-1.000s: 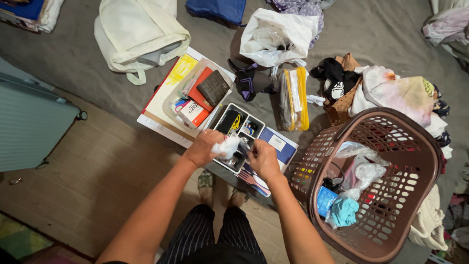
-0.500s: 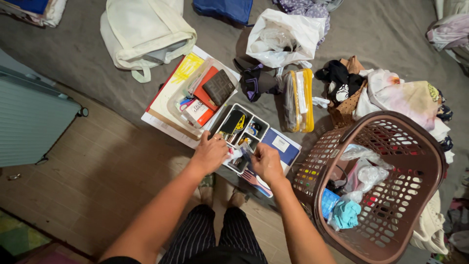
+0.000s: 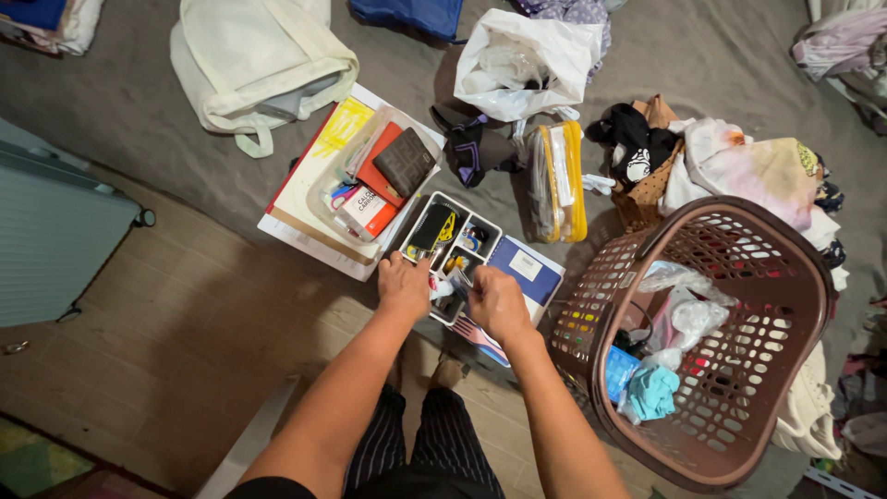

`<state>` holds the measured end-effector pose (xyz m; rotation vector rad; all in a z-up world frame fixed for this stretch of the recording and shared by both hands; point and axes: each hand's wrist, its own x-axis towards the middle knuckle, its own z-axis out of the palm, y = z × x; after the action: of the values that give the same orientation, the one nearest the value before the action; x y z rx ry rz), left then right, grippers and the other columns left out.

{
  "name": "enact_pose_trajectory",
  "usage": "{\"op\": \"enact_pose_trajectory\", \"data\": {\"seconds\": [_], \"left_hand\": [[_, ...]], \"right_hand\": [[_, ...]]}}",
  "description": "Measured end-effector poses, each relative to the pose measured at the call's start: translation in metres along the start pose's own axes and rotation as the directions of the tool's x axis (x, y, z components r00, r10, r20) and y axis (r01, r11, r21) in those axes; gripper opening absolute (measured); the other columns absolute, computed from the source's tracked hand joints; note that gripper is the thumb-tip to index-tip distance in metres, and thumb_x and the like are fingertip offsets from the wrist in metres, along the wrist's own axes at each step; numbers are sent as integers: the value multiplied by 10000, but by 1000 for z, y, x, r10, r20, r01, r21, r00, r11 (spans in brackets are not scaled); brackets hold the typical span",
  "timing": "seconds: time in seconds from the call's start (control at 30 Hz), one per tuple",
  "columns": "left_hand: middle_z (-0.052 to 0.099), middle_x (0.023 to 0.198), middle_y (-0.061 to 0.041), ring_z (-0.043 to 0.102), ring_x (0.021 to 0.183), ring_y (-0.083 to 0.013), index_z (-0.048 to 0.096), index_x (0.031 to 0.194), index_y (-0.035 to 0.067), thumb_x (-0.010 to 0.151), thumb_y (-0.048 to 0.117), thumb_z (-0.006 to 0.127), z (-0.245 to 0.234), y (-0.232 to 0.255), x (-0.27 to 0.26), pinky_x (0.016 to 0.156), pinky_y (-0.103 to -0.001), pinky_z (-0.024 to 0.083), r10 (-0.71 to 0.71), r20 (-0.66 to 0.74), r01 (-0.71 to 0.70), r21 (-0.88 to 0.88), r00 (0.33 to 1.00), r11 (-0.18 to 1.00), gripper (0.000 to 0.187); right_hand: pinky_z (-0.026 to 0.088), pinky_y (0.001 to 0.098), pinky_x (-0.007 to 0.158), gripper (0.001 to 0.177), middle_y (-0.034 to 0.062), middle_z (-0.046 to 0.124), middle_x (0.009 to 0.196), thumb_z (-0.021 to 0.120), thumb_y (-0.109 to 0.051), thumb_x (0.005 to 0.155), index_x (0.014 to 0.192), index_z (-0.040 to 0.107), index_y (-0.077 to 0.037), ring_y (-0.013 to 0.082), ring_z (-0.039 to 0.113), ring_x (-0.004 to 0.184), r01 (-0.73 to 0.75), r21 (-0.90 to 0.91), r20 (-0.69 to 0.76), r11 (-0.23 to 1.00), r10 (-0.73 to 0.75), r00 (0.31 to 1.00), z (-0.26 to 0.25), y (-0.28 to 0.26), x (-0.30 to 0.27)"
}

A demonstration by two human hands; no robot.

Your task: The person organizes various small items, including a grey pouch, a box, and a wallet, into a white tote bag and a compartmentalized organizer. They also handle a plastic bag and a small blue item, placing them into the organizer or a nearby basket. The task involves sorting and packing items on a bed.

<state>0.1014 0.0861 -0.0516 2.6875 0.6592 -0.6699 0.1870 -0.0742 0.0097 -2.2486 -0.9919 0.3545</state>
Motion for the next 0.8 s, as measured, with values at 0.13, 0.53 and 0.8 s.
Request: {"op": "enact_pose_trajectory", "data": {"seconds": [0.13, 0.53, 0.8], "left_hand": [[677, 1197, -89, 484, 1252, -293, 602, 1231, 149, 725, 250, 798, -4, -8, -6, 1023, -483, 318, 47, -98, -50, -23, 994, 998, 552], [675, 1061, 13, 555, 1162, -226, 652, 1298, 226, 851, 122, 634, 1, -43, -17, 1104, -559, 265, 567, -414, -530, 214, 712, 821, 459], [660, 1039, 23, 552, 1170, -225, 714, 1114, 206, 881, 105, 581, 34, -43, -35, 1075, -588, 300, 384, -547, -455, 7, 744, 891, 286]], "right_hand": [[522, 483, 683, 123, 210, 641, 798, 662, 7, 748, 773, 542, -7, 433, 643, 770, 3, -14, 0, 1000, -3, 1000, -1, -4, -2], [512, 480, 647, 160, 207, 625, 786, 700, 11, 757, 783, 544, -3, 427, 636, 737, 27, 44, -8, 999, -26, 1000, -1, -14, -4], [526, 511, 687, 129, 202, 641, 873, 694, -25, 794, 831, 571, -12, 444, 642, 786, 126, -61, 64, 990, -122, 990, 31, -3, 5]]}}
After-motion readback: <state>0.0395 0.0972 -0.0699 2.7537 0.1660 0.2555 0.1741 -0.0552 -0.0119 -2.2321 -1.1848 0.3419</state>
